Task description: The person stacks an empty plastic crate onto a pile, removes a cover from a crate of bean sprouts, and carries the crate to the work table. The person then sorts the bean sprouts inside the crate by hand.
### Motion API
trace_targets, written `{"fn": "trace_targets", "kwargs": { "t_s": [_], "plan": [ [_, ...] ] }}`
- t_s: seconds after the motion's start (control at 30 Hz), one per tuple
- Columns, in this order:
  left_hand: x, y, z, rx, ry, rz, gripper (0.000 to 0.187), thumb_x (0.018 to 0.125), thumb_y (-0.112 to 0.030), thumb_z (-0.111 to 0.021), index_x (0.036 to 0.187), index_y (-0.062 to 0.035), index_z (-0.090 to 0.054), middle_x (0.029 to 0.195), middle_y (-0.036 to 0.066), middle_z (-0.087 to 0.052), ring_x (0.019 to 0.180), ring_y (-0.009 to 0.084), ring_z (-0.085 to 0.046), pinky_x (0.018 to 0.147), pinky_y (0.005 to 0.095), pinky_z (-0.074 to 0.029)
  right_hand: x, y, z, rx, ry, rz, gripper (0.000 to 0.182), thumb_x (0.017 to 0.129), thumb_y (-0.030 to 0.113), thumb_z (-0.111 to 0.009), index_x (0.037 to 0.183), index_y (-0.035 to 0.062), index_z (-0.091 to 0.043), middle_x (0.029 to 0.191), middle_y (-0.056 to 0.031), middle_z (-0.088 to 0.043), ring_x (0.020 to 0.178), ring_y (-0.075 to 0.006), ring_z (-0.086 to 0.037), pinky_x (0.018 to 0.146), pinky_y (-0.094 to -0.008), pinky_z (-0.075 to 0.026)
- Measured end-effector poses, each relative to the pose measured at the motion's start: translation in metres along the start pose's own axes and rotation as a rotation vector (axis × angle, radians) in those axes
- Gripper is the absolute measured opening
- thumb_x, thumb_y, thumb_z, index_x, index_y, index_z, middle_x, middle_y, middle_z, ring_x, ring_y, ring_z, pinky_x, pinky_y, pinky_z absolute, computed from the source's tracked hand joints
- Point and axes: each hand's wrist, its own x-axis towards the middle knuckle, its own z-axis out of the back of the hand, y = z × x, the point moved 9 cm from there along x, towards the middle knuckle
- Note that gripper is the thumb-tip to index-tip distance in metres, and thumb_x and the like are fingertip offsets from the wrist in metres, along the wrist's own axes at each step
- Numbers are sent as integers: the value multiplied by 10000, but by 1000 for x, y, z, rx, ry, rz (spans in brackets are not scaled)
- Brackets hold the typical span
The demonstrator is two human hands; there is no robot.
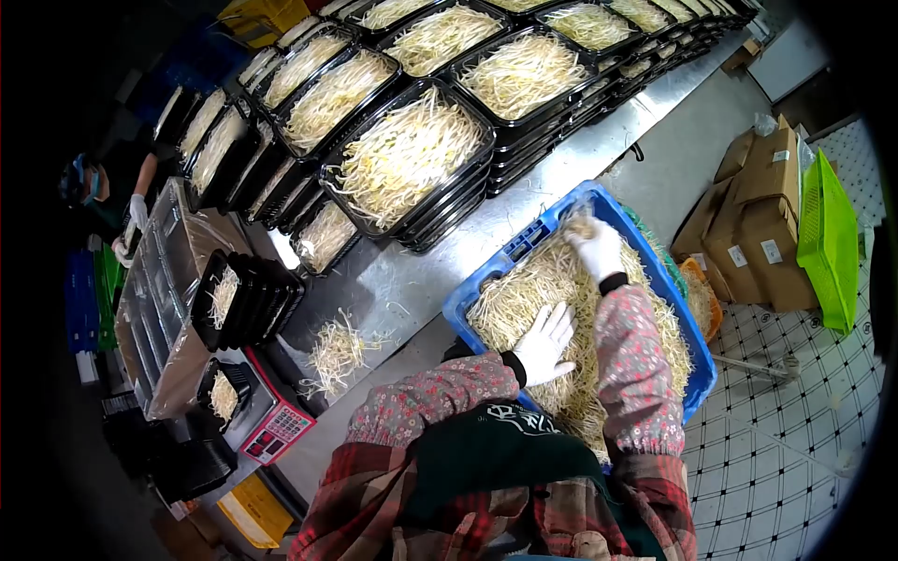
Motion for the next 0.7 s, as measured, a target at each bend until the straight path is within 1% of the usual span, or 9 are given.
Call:
{"fn": "trace_targets", "kwargs": {
  "t_s": [0.1, 0.2, 0.23, 0.3, 0.33, 0.4, 0.43, 0.53, 0.7],
  "plan": [
    [0, 2, -5, -37, -44, -9, 836, 900, -554, -452, 1426, 79, -303, 1517, 281, -214, 1433, 424, -121, 1156, 532, -70, -21, 38, 65, 487, -32, -6, 193, 819, 71, -717, 991, -1, -665, 858, -60, -694, 743, -121, -630, 690, -262, -507],
    [0, 3, -3, -57, -74, -1, 853, 892, -564, -455, 1430, 79, -299, 1521, 284, -201, 1435, 428, -107, 1156, 540, -51, -38, 56, 70, 563, 74, -46, 188, 848, 36, -688, 1027, -7, -649, 891, -71, -695, 780, -98, -638, 713, -248, -517],
    [0, 3, -4, -53, -69, 4, 862, 887, -572, -452, 1433, 78, -298, 1523, 282, -199, 1436, 429, -99, 1157, 545, -38, -44, 62, 60, 499, 116, -76, 260, 846, 145, -721, 1045, -9, -653, 887, -99, -706, 768, -158, -669, 728, -287, -534],
    [0, 1, -5, -100, -63, 0, 863, 882, -555, -472, 1424, 93, -294, 1495, 308, -230, 1418, 463, -124, 1146, 570, -44, -45, 50, 23, -86, 48, 159, 396, 837, 324, -732, 1051, -2, -662, 925, -165, -701, 816, -244, -685, 761, -347, -536],
    [1, 1, -13, -119, 2, 13, 872, 875, -553, -474, 1416, 106, -292, 1480, 312, -251, 1409, 465, -143, 1145, 575, -45, -46, 47, -10, -102, 300, -14, 591, 819, 539, -673, 1078, 9, -664, 988, -203, -684, 939, -308, -661, 816, -387, -519],
    [2, 0, -27, -42, -10, 31, 839, 854, -544, -488, 1424, 48, -319, 1452, 290, -317, 1369, 474, -211, 1144, 580, -66, -48, 61, -63, -707, 529, 19, 867, 726, 804, -526, 1097, 33, -670, 1155, -219, -626, 1192, -366, -513, 1053, -495, -322],
    [3, -4, -31, -15, 140, 6, 760, 862, -556, -454, 1439, -70, -359, 1464, 247, -330, 1362, 453, -237, 1142, 579, -88, -55, 60, -87, -666, 310, 155, 896, 700, 846, -499, 1057, 43, -677, 1180, -238, -600, 1219, -372, -483, 1099, -512, -226],
    [8, -15, -43, -135, 242, -4, 778, 868, -553, -448, 1447, -49, -325, 1476, 238, -317, 1375, 443, -218, 1145, 574, -74, -75, 73, -119, -989, 148, 278, 769, 693, 761, -604, 997, 59, -685, 1116, -223, -625, 1181, -365, -508, 1075, -499, -273],
    [7, -25, -53, -251, 275, -42, 810, 877, -548, -438, 1460, -12, -268, 1495, 224, -293, 1396, 426, -185, 1149, 565, -51, -74, 59, -108, -527, 180, 117, 448, 651, 433, -764, 927, 88, -691, 862, -162, -677, 905, -318, -630, 941, -437, -424]
  ]
}}
